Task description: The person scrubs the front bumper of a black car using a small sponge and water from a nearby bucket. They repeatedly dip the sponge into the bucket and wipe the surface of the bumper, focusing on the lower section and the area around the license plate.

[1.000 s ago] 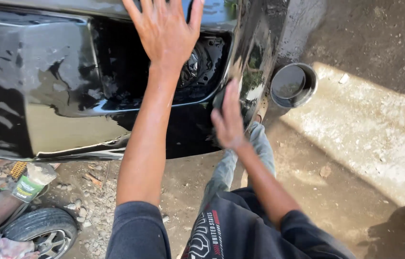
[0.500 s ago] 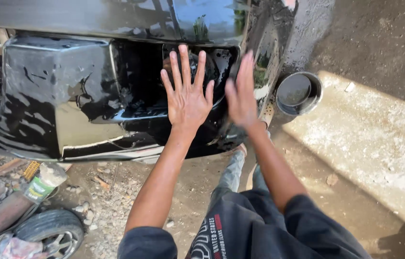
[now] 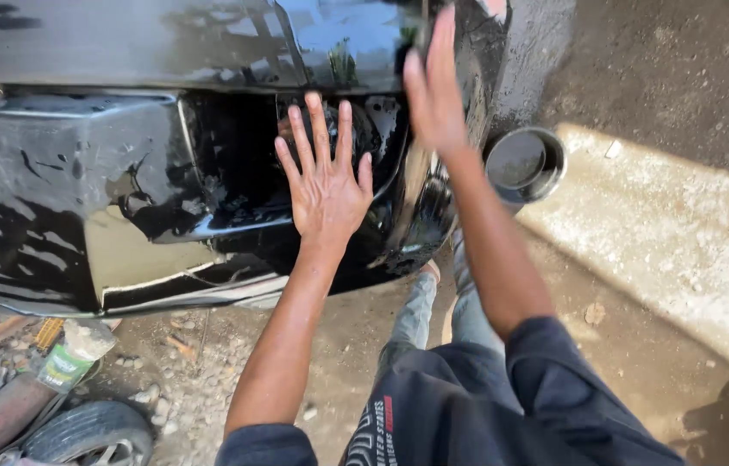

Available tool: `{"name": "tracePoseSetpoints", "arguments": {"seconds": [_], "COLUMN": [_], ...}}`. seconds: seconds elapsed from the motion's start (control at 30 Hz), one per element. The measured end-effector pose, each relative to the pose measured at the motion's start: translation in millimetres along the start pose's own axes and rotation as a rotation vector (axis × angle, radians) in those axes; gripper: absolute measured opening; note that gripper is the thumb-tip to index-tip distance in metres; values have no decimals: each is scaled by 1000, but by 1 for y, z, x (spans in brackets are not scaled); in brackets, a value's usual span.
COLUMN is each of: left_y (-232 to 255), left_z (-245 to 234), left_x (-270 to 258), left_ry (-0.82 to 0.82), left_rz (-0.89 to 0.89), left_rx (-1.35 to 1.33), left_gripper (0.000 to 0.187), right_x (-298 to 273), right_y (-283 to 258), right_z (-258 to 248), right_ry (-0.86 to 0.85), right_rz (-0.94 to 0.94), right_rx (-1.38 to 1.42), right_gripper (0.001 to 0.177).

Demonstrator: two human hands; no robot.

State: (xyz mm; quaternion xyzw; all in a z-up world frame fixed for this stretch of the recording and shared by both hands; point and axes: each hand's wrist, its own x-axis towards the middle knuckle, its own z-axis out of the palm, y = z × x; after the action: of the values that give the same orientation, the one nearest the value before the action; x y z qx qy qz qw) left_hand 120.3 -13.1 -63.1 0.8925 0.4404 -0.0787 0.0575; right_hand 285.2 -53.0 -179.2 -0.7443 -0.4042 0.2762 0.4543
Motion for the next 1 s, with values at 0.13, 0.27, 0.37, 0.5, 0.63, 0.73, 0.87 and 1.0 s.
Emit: {"name": "tracePoseSetpoints", "arguments": {"seconds": [0.13, 0.27, 0.37, 0.5, 0.63, 0.73, 0.87, 1.0], "left_y": [2, -5, -2, -1, -2, -4, -1, -1], "left_z": [-1, 5, -2, -3, -4, 0, -1, -4], "left_x": [1, 0, 2, -9, 1, -2, -1, -2], "left_ry": [2, -53, -41, -54, -35, -44, -65, -20], "left_rz": [0, -14, -8, 1, -16, -14, -18, 16], "left_rx": [26, 14, 4, 14, 34, 7, -8, 23], "left_gripper": [78, 80, 81, 82, 83, 83, 84, 83], "right_x": [-53, -153, -60, 12, -101, -137, -6, -33], "right_y": [-35, -41, -22, 16, -55, -46, -13, -40], "right_z": [-5, 28, 12, 10, 18, 26, 4, 0], "right_ry": [7, -47, 14, 16, 55, 33, 8, 33], "right_rz": [-32, -139, -39, 17, -80, -174, 6, 57], "right_rx": [90, -42, -11, -81, -13, -29, 1, 0], "right_gripper": [70, 81, 72, 59, 70, 73, 69, 69]}}
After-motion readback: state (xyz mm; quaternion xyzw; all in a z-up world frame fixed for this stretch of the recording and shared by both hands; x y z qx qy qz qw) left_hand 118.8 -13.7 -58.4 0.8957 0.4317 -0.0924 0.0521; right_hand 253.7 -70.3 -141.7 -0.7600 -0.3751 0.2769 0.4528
